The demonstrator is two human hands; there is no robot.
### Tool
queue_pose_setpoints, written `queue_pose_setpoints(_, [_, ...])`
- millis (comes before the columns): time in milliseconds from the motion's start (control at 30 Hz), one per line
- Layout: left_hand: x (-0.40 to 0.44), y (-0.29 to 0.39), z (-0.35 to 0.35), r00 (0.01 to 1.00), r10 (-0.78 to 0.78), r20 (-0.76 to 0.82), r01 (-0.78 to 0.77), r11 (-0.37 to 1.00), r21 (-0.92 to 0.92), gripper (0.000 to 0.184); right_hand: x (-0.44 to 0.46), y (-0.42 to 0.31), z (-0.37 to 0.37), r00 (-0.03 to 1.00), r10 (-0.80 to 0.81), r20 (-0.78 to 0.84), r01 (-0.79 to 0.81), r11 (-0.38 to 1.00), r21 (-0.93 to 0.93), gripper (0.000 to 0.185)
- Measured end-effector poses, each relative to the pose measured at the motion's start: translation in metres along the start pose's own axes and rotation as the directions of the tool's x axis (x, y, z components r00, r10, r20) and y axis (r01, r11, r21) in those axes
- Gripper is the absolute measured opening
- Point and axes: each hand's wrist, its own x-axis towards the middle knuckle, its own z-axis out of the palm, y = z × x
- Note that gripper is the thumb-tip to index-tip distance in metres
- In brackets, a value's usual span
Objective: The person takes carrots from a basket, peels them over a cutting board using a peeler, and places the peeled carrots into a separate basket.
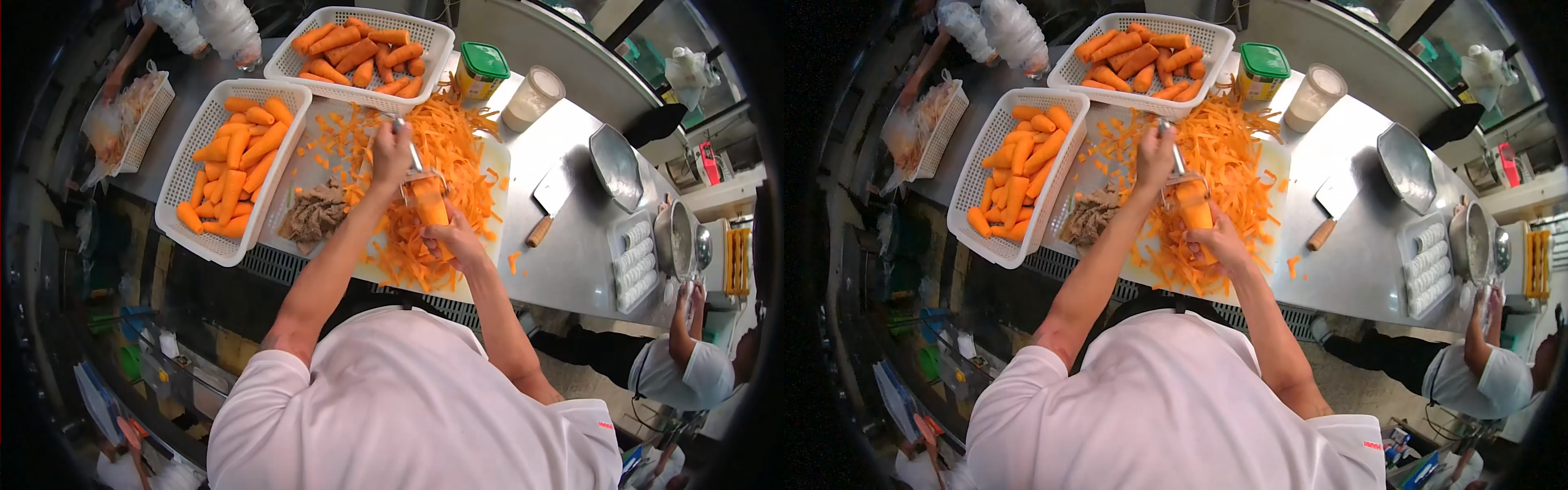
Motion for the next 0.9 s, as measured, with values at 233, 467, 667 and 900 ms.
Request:
queue_pose_setpoints(233, [0.007, -0.016, 0.001, 0.941, 0.325, 0.089, -0.332, 0.940, 0.074, 0.027, 0.016, 0.011, -0.003, 0.994, -0.062, -0.087, 0.042, 0.977, -0.208, 0.063])
queue_pose_setpoints(467, [0.005, -0.009, 0.006, 0.919, 0.392, 0.051, -0.395, 0.908, 0.137, 0.026, 0.006, -0.008, 0.007, 0.975, -0.151, -0.164, 0.078, 0.920, -0.385, 0.069])
queue_pose_setpoints(667, [0.001, 0.018, 0.008, 0.994, 0.111, 0.020, -0.109, 0.989, -0.104, 0.023, 0.025, 0.017, -0.010, 0.792, -0.609, -0.049, 0.279, 0.433, -0.857, 0.062])
queue_pose_setpoints(900, [0.007, -0.004, 0.004, 0.996, 0.066, -0.062, -0.074, 0.987, -0.143, 0.027, 0.012, -0.012, 0.012, 0.868, -0.452, -0.206, 0.034, 0.469, -0.883, 0.057])
